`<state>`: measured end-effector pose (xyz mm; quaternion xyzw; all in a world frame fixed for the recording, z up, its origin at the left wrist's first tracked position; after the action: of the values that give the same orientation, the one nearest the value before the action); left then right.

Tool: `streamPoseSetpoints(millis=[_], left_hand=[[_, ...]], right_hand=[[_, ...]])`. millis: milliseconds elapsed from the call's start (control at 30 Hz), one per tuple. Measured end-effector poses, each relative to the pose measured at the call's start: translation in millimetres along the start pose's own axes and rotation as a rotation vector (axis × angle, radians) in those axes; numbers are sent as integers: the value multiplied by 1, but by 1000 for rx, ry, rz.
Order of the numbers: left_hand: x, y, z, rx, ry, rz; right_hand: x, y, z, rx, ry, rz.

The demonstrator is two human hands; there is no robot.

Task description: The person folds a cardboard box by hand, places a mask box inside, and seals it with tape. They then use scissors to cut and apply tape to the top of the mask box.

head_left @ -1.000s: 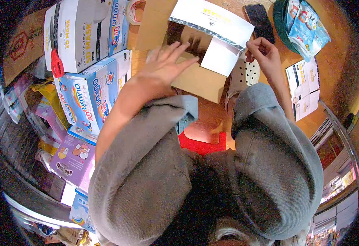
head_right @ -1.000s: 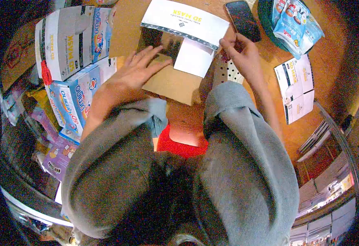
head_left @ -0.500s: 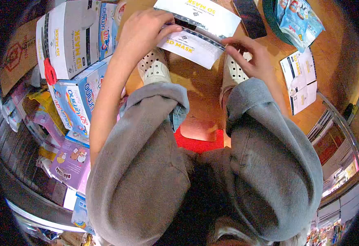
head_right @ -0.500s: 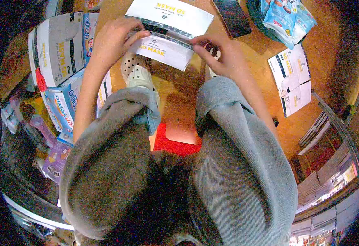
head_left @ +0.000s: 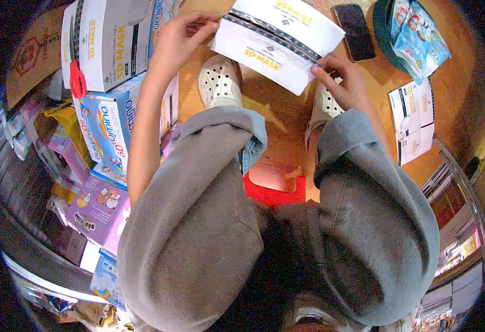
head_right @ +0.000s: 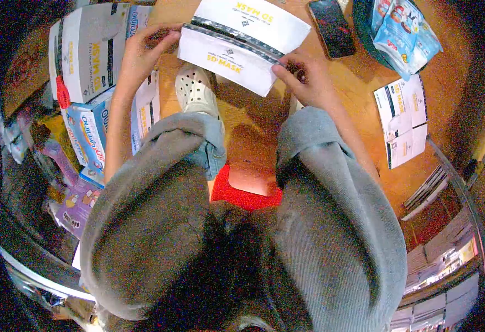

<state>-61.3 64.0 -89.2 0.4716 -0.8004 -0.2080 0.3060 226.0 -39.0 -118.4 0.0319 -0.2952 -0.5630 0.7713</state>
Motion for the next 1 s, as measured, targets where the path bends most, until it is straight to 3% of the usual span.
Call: streamPoseSetpoints(millis=[133, 333, 433, 533, 567, 667, 767, 867, 1000], left_hand=[[-2, -4, 5, 203, -14, -76], [-5, -2, -4, -16, 6, -135], [-4, -5, 1, 125, 17, -198], [-2, -4, -7, 42, -15, -230], [-1, -4, -10, 13, -32, -253], [2, -4, -19, -88, -101, -315], [4, -4, -22, -193, -164, -355], [4, -5, -20, -252, -186, -353], [6, -8, -23, -327, -259, -371]], right_hand=[[-2, 2, 4, 63, 106, -20], [-4, 15, 39, 514, 71, 120], [-8, 28, 68, 603, 173, 96], [-28, 26, 100, 587, 294, -83], [-36, 20, 107, 555, 473, -150], [-67, -13, 123, 458, 541, -4], [-89, -28, 130, 409, 475, 122], [-103, -37, 115, 288, 580, 104], [-108, -41, 103, 318, 461, 119]])
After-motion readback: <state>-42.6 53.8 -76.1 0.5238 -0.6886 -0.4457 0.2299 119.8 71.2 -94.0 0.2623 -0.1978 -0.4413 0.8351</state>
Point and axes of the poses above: each hand's wrist, its own x-axis away from the middle knuckle, its own y-axis out of the back of the hand, z = x × y, the point moved 4 cm from there along -x, towards the middle knuckle, and after that the axes turned 2 degrees about z, right-handed, at the moved point
